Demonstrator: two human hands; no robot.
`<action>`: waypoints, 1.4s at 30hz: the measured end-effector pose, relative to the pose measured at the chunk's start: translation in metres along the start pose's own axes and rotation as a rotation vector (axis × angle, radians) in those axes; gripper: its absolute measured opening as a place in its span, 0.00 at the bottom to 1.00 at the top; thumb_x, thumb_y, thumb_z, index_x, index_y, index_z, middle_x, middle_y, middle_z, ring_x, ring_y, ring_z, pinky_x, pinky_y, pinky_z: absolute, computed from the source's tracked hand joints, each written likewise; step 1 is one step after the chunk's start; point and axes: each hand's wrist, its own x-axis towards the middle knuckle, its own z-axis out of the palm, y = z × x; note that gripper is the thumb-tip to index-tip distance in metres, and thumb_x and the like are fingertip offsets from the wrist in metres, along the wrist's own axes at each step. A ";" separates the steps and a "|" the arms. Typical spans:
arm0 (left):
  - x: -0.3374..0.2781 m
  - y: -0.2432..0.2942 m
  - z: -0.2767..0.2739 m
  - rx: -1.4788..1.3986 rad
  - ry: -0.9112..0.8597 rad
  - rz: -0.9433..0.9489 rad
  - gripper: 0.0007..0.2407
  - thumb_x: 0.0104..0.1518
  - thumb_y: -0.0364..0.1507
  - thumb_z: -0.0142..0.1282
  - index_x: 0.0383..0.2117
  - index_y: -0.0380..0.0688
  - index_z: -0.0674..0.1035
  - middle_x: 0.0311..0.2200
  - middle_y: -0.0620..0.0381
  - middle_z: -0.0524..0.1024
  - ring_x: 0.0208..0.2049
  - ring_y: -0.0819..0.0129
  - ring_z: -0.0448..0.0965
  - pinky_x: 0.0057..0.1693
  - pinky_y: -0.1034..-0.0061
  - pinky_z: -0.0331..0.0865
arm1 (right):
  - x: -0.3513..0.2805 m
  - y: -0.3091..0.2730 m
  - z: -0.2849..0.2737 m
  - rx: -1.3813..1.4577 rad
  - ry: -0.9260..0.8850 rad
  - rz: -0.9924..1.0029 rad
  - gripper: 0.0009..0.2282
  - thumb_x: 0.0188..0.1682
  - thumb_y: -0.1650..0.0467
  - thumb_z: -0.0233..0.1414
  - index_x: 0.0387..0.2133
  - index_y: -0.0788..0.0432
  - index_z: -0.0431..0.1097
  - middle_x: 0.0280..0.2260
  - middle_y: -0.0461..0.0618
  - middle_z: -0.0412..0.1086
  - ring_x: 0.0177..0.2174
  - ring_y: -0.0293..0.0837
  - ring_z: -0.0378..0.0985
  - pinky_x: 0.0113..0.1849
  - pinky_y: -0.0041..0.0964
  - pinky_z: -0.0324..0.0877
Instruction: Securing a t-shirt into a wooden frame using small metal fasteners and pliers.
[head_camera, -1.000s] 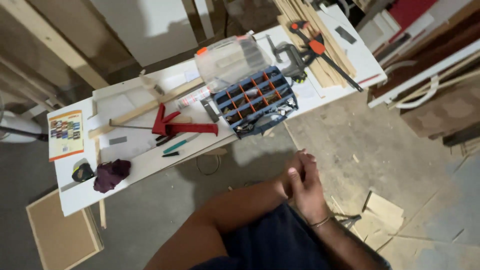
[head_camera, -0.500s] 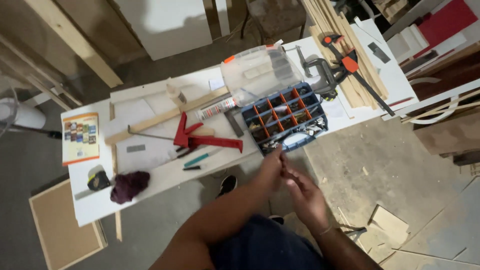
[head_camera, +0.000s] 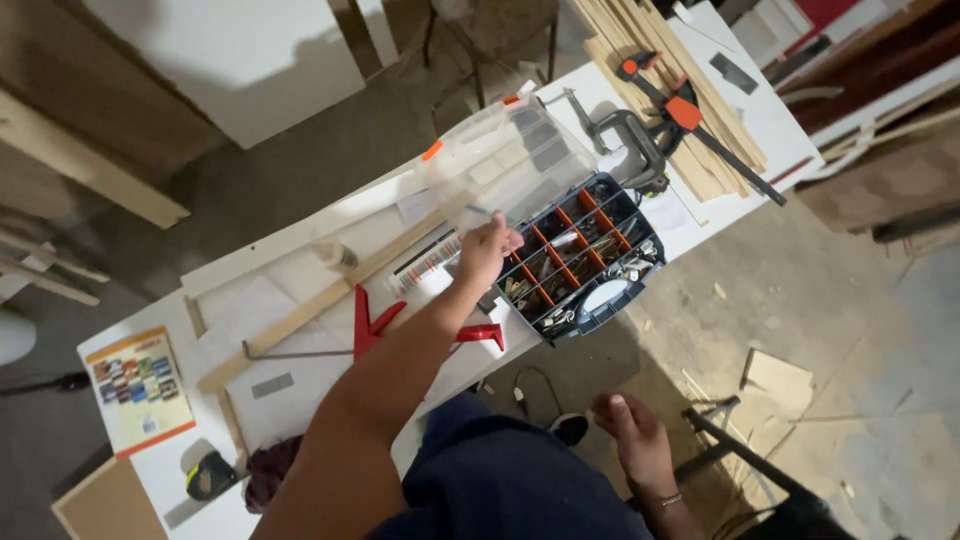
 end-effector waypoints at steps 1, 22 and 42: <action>-0.004 0.002 0.000 0.071 0.014 0.013 0.25 0.70 0.45 0.31 0.22 0.42 0.74 0.21 0.58 0.74 0.26 0.66 0.77 0.37 0.77 0.76 | 0.002 0.003 0.000 0.057 0.011 -0.010 0.19 0.53 0.63 0.48 0.39 0.71 0.77 0.38 0.64 0.81 0.39 0.53 0.85 0.45 0.44 0.81; -0.056 -0.038 0.013 1.180 -0.085 0.657 0.30 0.64 0.52 0.56 0.68 0.53 0.68 0.71 0.57 0.54 0.74 0.59 0.49 0.77 0.54 0.35 | 0.010 -0.016 0.040 -0.074 -0.175 -0.061 0.19 0.60 0.66 0.44 0.47 0.75 0.71 0.43 0.70 0.76 0.43 0.60 0.80 0.48 0.50 0.75; -0.282 -0.004 -0.316 1.691 -0.151 -0.555 0.12 0.60 0.27 0.49 0.51 0.45 0.75 0.48 0.47 0.76 0.47 0.51 0.77 0.48 0.63 0.72 | -0.053 -0.073 0.126 -0.607 -0.311 0.101 0.17 0.56 0.64 0.47 0.51 0.62 0.74 0.46 0.57 0.80 0.46 0.49 0.83 0.51 0.41 0.72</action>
